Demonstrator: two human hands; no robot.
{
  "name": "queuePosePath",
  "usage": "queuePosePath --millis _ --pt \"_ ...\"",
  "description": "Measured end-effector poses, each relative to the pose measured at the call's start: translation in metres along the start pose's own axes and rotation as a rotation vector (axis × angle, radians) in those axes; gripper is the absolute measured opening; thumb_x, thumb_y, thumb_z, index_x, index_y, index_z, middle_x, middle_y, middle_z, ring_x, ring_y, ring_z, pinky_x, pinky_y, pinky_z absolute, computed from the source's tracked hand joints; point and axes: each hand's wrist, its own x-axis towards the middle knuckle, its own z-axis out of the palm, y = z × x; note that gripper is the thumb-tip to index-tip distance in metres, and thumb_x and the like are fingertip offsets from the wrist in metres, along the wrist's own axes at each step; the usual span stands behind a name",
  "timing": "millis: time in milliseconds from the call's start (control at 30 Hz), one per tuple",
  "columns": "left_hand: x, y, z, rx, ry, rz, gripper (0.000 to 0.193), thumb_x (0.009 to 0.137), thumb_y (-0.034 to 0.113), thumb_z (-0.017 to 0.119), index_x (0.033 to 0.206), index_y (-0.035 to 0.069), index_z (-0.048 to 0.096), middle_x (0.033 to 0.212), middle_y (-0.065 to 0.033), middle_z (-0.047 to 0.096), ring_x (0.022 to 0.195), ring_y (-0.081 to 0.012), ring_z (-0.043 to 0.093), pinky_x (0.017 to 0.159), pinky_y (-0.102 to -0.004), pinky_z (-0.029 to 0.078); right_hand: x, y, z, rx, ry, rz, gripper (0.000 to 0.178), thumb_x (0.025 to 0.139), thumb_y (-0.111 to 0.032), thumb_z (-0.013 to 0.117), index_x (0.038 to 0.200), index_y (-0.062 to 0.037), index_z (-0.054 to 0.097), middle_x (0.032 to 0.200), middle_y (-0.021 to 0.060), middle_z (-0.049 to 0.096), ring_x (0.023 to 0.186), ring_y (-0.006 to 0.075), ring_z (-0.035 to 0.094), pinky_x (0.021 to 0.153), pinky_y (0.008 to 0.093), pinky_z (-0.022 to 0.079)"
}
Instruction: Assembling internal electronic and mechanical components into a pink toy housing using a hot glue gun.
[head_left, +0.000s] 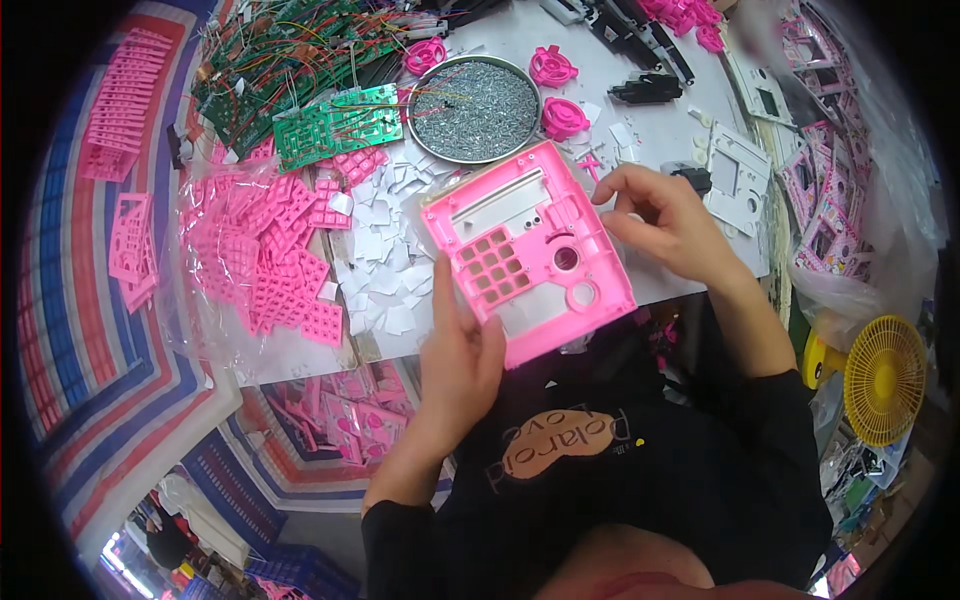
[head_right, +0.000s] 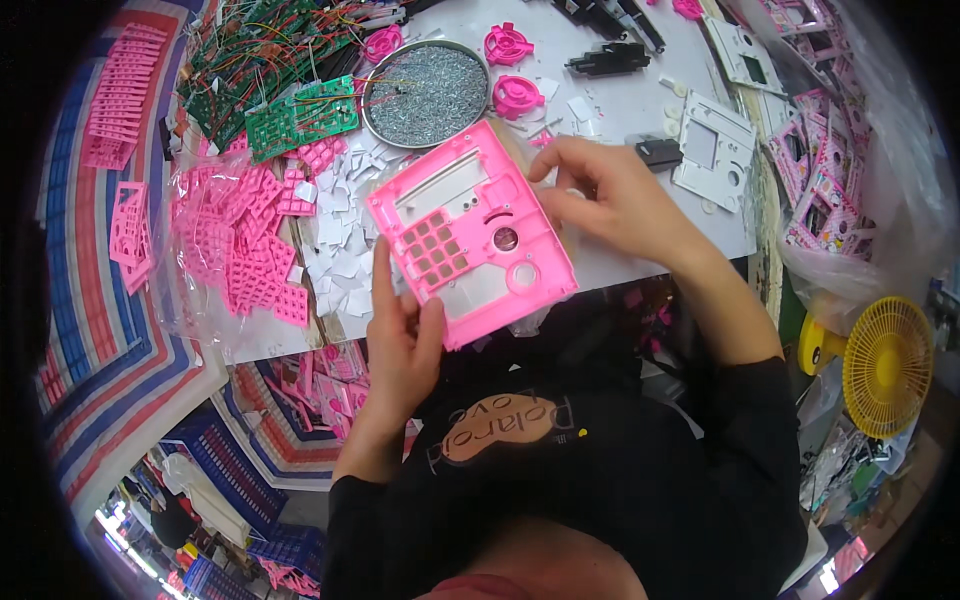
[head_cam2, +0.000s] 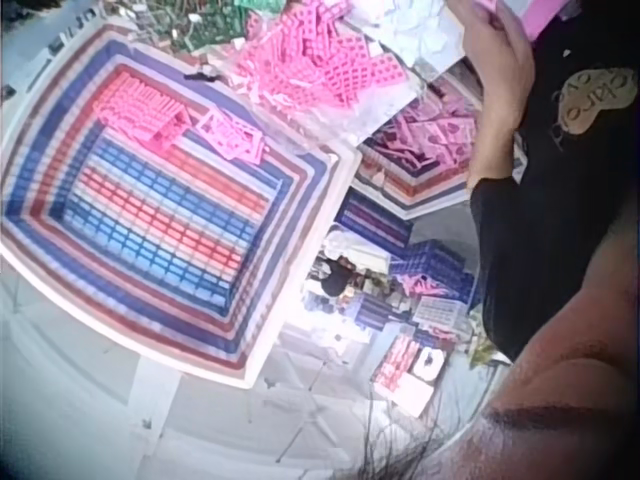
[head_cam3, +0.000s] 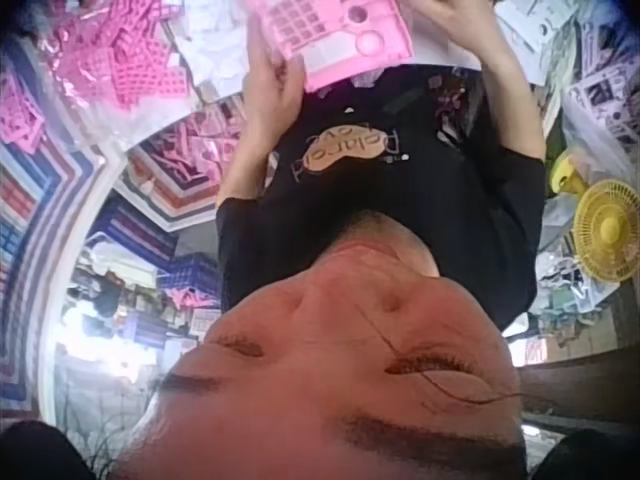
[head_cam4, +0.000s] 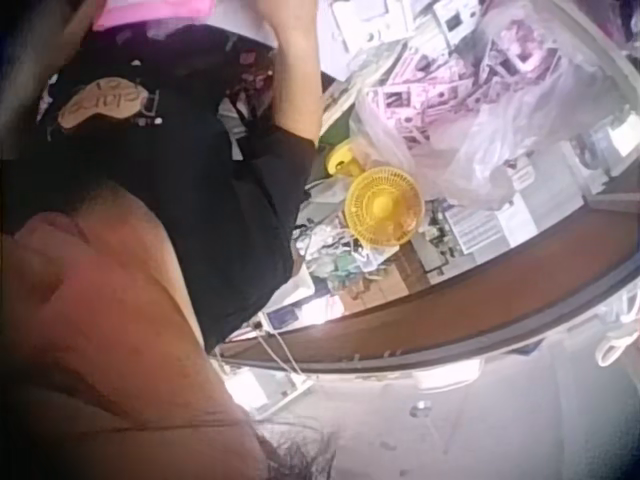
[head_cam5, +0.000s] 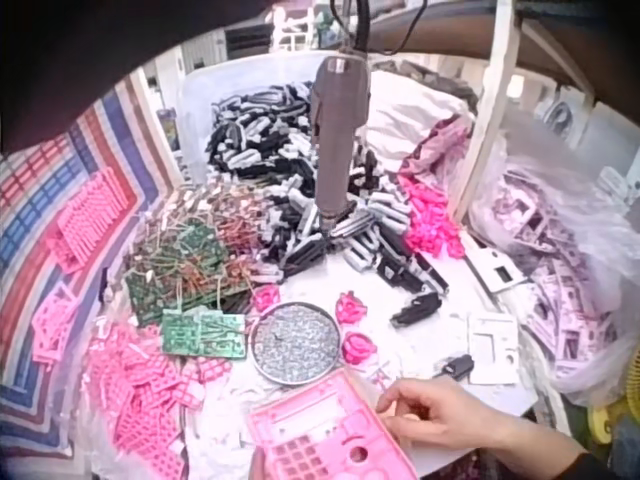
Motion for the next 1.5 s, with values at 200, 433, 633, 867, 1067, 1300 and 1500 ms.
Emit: queuePosePath --millis 200,433,633,867,1067,1300,1500 --pt "0.013 0.007 0.002 0.528 -0.103 -0.018 0.074 0.091 0.014 0.062 0.158 0.001 0.030 0.058 -0.0119 0.059 0.053 -0.0348 0.062 0.052 -0.0444 0.048 -0.003 0.014 0.013 -0.124 0.073 -0.037 0.025 0.089 -0.018 0.073 0.110 -0.0069 0.065 0.065 0.0021 0.056 0.055 0.0118 0.052 0.054 0.0302 0.039" --pt "0.032 -0.003 -0.008 0.644 -0.056 0.077 0.073 0.090 0.015 0.064 0.156 0.001 0.035 0.059 -0.0125 0.061 0.055 -0.0350 0.064 0.053 -0.0459 0.049 0.036 0.016 0.022 -0.491 0.106 -0.312 0.021 0.092 -0.018 0.070 0.107 -0.0072 0.061 0.070 0.0117 0.062 0.059 0.0342 0.058 0.058 0.0410 0.046" --pt "0.026 0.016 -0.014 0.787 -0.084 0.088 0.069 0.089 0.020 0.072 0.150 0.003 0.045 0.071 -0.0142 0.064 0.064 -0.0334 0.066 0.059 -0.0440 0.051 0.031 0.020 0.016 -0.448 0.061 -0.304 0.027 0.090 -0.017 0.072 0.113 -0.0062 0.064 0.071 0.0099 0.063 0.059 0.0250 0.061 0.057 0.0355 0.047" --pt "0.024 0.031 0.011 0.151 -0.268 0.136 0.025 0.095 0.006 0.068 0.118 0.000 0.065 0.077 -0.0015 0.062 0.064 -0.0056 0.052 0.057 -0.0232 0.040 -0.008 -0.017 0.014 0.018 -0.092 -0.128 0.022 0.092 -0.009 0.067 0.112 0.0000 0.073 0.086 0.0141 0.071 0.074 0.0174 0.066 0.067 0.0330 0.051" --pt "0.026 0.022 0.025 -0.170 -0.464 0.004 0.018 0.095 0.014 0.069 0.108 0.002 0.066 0.073 -0.0067 0.067 0.058 -0.0165 0.062 0.055 -0.0309 0.047 -0.037 -0.033 0.028 -0.281 0.046 -0.545 0.026 0.082 -0.004 0.077 0.107 -0.0029 0.074 0.098 0.0151 0.071 0.079 0.0272 0.067 0.070 0.0368 0.053" --pt "0.048 0.024 0.006 0.802 -0.106 0.637 0.029 0.086 0.016 0.074 0.113 0.005 0.069 0.114 -0.0110 0.067 0.113 -0.0266 0.063 0.100 -0.0442 0.045 -0.013 -0.012 0.023 -0.417 0.221 -0.528 0.014 0.080 -0.005 0.077 0.091 -0.0036 0.069 0.090 0.0097 0.068 0.078 0.0290 0.064 0.067 0.0390 0.052" --pt "0.045 -0.003 0.009 0.865 -0.156 0.624 0.033 0.081 0.018 0.076 0.113 0.009 0.069 0.125 -0.0081 0.063 0.128 -0.0295 0.053 0.112 -0.0546 0.034 0.020 0.005 0.054 -0.650 0.296 -0.650 0.015 0.077 -0.007 0.074 0.087 -0.0018 0.064 0.107 0.0102 0.064 0.101 0.0314 0.059 0.082 0.0406 0.053"
